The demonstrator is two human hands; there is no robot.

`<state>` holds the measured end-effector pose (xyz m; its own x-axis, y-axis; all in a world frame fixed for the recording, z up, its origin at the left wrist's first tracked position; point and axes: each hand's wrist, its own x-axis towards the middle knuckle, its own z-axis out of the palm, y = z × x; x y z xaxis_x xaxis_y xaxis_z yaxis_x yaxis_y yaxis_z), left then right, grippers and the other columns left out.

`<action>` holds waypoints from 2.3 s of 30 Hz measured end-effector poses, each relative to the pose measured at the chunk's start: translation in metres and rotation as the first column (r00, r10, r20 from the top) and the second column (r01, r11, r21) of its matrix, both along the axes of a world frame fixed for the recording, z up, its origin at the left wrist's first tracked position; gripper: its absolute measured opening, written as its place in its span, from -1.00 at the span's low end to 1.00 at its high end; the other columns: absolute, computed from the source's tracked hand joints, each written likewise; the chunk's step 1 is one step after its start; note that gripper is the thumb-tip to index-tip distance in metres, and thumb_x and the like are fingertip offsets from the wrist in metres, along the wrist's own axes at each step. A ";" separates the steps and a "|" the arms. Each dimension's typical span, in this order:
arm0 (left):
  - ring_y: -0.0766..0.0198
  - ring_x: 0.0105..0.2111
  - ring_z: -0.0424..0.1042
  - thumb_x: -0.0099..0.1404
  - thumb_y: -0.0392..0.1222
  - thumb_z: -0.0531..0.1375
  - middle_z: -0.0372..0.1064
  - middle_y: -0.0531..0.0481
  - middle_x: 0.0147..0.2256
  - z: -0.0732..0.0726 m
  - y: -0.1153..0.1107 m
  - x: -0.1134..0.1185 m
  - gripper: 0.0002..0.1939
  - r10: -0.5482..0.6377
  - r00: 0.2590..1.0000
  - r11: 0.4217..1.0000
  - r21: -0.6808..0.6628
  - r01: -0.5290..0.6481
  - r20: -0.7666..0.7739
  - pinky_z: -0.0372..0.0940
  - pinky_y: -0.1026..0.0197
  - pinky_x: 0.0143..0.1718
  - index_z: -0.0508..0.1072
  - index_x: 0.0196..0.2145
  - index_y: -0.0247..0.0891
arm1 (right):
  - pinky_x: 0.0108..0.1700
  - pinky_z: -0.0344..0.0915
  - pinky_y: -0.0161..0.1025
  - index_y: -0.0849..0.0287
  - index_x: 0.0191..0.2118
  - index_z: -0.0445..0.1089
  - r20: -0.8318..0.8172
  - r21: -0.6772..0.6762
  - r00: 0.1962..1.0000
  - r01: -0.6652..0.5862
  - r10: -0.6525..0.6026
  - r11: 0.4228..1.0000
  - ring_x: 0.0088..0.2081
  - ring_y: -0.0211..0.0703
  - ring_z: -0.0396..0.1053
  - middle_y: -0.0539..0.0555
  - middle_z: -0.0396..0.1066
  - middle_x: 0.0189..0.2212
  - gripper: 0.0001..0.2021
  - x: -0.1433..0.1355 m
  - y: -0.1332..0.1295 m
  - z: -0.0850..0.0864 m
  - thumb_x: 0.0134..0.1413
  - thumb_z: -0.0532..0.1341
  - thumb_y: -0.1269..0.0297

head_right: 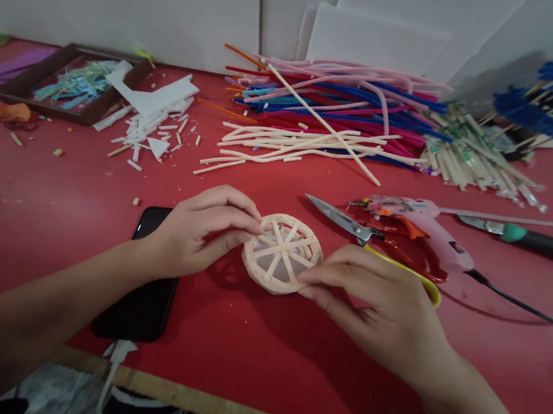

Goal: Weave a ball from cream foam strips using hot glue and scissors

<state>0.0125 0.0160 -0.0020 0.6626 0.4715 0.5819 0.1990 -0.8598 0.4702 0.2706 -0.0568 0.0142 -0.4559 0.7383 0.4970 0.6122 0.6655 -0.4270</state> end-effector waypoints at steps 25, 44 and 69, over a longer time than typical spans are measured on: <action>0.47 -0.73 0.24 0.35 -0.10 0.23 0.46 0.12 -0.58 0.024 -0.002 -0.003 -0.79 -0.034 0.965 0.442 -0.870 -0.217 -0.258 0.14 0.41 -0.68 0.44 -0.38 -0.26 | -0.36 0.42 -0.53 0.02 -0.33 0.52 0.030 0.052 0.996 0.081 -0.083 0.995 -0.46 -0.39 0.51 -0.07 0.55 -0.47 -0.71 0.000 0.000 0.001 0.34 0.17 0.03; 0.56 -0.79 0.15 0.43 -0.27 0.19 0.39 0.13 -0.66 0.018 -0.023 0.021 -0.63 0.305 0.952 -0.340 -0.931 0.134 0.025 0.20 0.49 -0.75 0.46 -0.56 -0.33 | -0.39 0.44 -0.43 0.03 -0.35 0.54 0.000 -0.009 0.994 0.110 -0.110 0.994 -0.46 -0.29 0.52 -0.04 0.56 -0.48 -0.75 0.000 -0.001 0.001 0.28 0.23 0.06; 0.51 -0.66 0.36 0.20 -0.29 0.34 0.53 0.06 -0.53 0.023 0.038 -0.013 -0.82 0.746 0.663 0.200 -0.970 -0.139 0.059 0.36 0.44 -0.58 0.47 -0.51 -0.31 | -0.39 0.48 -0.38 0.03 -0.36 0.56 -0.017 -0.044 0.994 0.107 -0.108 0.993 -0.47 -0.24 0.53 -0.01 0.57 -0.49 -0.73 -0.001 0.000 0.000 0.29 0.22 0.05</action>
<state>-0.0003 0.0536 0.0205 -0.0542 0.9583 -0.2805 -0.0942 0.2748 0.9569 0.2699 -0.0566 0.0138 -0.3633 0.8032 0.4721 0.6706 0.5772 -0.4660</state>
